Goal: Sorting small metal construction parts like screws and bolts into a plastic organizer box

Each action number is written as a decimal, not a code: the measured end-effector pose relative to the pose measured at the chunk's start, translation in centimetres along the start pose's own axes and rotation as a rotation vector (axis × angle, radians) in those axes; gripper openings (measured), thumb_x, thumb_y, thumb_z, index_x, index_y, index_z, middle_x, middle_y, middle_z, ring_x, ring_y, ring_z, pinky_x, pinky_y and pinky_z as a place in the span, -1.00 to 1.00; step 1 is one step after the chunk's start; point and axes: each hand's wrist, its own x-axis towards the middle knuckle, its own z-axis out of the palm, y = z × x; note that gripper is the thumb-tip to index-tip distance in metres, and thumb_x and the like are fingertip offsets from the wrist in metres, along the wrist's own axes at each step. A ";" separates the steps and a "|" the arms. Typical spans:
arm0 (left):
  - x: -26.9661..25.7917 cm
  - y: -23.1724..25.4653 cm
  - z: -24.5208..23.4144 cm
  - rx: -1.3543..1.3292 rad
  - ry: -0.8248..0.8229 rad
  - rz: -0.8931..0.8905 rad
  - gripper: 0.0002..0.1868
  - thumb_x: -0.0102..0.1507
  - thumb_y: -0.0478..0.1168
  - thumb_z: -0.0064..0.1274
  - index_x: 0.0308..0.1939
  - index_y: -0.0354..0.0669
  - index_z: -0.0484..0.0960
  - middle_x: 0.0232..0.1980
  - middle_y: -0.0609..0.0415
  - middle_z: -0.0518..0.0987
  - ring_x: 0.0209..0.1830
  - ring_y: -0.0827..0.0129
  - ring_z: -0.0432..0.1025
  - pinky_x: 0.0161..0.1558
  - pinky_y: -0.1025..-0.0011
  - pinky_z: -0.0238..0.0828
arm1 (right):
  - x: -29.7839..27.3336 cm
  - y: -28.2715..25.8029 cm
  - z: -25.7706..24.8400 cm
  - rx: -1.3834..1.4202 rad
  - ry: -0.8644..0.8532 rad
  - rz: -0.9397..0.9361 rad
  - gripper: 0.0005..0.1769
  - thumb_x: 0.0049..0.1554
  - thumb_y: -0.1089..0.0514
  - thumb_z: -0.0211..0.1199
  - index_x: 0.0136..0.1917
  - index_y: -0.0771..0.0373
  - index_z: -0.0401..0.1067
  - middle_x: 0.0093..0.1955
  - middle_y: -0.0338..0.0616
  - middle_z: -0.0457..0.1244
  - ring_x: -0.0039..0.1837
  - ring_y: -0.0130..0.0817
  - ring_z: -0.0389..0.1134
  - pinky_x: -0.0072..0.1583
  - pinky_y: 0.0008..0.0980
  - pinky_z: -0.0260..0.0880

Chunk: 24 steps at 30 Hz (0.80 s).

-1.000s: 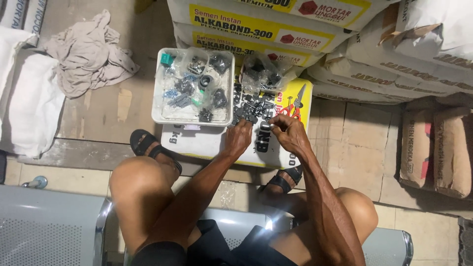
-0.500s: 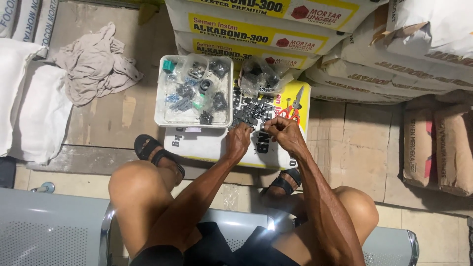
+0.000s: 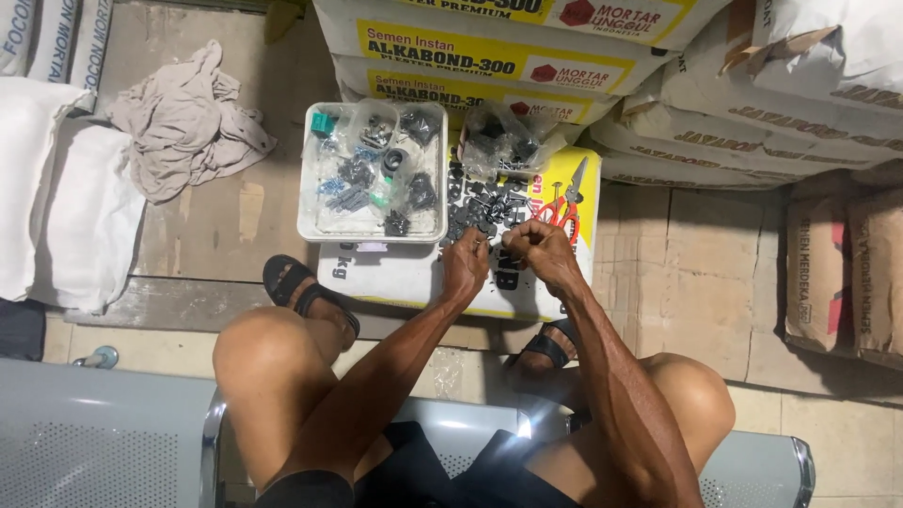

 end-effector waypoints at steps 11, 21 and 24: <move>0.7 -1.9 1.6 -0.251 0.060 -0.216 -0.95 0.19 -0.44 0.10 -0.36 -0.37 0.66 -0.46 -0.26 0.65 -0.58 0.19 0.58 -0.60 0.38 0.62 | 0.2 1.6 0.8 -0.029 0.127 0.043 -0.90 0.15 0.27 0.33 -0.09 0.36 0.60 -0.31 0.07 0.33 -0.28 -0.37 0.36 -0.31 -0.48 0.48; -0.3 2.3 -0.4 0.157 0.156 0.024 -0.80 0.10 -0.32 0.28 -0.20 -0.22 0.75 -0.45 -0.09 0.61 -0.35 0.00 0.58 -0.28 0.08 0.53 | 0.9 2.2 0.6 -0.068 0.123 0.053 -0.91 0.13 0.25 0.34 -0.14 0.33 0.59 -0.31 0.08 0.35 -0.27 -0.37 0.36 -0.30 -0.48 0.48; 0.7 0.5 0.0 0.215 0.093 0.093 -0.83 0.18 -0.34 0.20 -0.16 -0.29 0.71 -0.41 -0.19 0.60 -0.33 -0.15 0.56 -0.25 0.00 0.54 | 1.4 2.5 0.6 -0.101 0.090 0.028 -0.86 0.16 0.21 0.33 -0.08 0.34 0.60 -0.30 0.08 0.35 -0.25 -0.39 0.36 -0.26 -0.48 0.49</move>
